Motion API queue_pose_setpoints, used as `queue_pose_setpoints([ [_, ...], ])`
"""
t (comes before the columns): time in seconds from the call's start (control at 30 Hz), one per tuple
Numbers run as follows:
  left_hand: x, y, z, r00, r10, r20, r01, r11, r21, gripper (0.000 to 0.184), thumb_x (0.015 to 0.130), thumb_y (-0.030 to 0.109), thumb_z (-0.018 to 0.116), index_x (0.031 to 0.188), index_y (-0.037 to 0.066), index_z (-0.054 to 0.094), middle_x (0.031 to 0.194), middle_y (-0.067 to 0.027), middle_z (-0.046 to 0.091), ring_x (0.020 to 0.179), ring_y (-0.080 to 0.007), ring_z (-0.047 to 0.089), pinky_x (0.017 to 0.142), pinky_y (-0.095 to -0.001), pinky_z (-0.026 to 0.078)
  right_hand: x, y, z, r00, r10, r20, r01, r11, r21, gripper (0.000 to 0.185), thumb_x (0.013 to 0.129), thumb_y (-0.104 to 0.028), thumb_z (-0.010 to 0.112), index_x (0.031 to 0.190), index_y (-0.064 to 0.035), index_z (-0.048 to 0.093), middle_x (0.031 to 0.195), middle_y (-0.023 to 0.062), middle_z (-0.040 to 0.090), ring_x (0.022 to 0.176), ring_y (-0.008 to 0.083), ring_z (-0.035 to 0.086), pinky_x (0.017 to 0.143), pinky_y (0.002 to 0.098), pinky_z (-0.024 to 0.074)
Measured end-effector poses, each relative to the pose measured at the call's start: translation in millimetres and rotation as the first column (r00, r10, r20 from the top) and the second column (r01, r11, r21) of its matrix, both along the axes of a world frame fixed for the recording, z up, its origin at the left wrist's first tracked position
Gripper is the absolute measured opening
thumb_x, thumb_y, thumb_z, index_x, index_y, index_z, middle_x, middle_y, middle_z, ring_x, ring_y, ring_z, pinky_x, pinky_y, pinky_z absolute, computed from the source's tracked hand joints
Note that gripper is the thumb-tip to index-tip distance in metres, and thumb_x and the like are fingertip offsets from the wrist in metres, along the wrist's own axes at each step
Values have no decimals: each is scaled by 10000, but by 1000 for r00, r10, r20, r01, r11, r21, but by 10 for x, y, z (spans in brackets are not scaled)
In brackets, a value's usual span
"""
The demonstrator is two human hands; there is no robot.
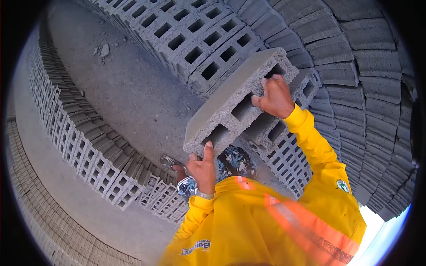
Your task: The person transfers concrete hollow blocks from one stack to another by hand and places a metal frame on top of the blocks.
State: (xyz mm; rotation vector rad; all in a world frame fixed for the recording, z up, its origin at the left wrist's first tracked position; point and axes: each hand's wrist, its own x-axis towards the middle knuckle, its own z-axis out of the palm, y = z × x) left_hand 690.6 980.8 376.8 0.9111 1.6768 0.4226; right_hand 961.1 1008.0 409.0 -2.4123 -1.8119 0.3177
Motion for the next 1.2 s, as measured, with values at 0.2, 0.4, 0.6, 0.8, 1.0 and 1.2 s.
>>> queue_pose_setpoints([
  [0.2,815,-211,-190,979,-201,35,201,979,25,409,870,251,752,741,-88,563,730,-166,613,643,-188,491,600,-336,417,1094,-204,-145,994,-102,-32,96,982,-161,394,660,-255,726,784,104,624,780,303,602,818,452,582,758,485,480],
  [0.4,1189,-451,-303,972,-226,63,223,973,50,549,873,390,736,619,-12,462,518,-162,419,491,-227,383,479,-402,356,1588,-425,-386,994,-98,-54,87,980,-176,494,657,-259,739,920,149,649,858,323,618,869,450,598,822,455,494],
  [0.6,1387,-442,-240,965,-261,12,260,964,59,558,881,414,717,636,-31,486,533,-191,438,485,-277,424,485,-417,362,1851,-468,-483,991,-113,-64,98,973,-207,546,677,-266,756,1004,156,641,995,355,606,1001,460,582,915,448,468],
  [0.8,1401,-567,-359,963,-264,48,254,955,153,481,900,366,691,732,-54,530,589,-229,525,508,-348,533,494,-433,393,1852,-519,-529,991,-131,-29,123,972,-200,559,705,-275,757,1057,143,636,1117,362,598,1142,480,539,1020,453,421],
  [1.0,696,-486,-783,890,-356,285,278,919,281,461,926,307,649,1153,-89,592,893,-259,675,782,-360,683,700,-377,527,1397,-186,33,930,122,347,-29,965,-260,543,770,-312,770,1090,109,649,1084,284,656,1077,419,596,954,458,445],
  [1.2,-1528,-1015,-2102,999,-54,-8,54,997,54,390,922,280,632,1176,-17,626,1037,-231,698,964,-343,694,843,-372,536,-709,333,176,964,-137,-229,138,990,-11,377,925,-305,669,1149,-1,678,1057,176,708,1000,241,675,878,343,508],
])
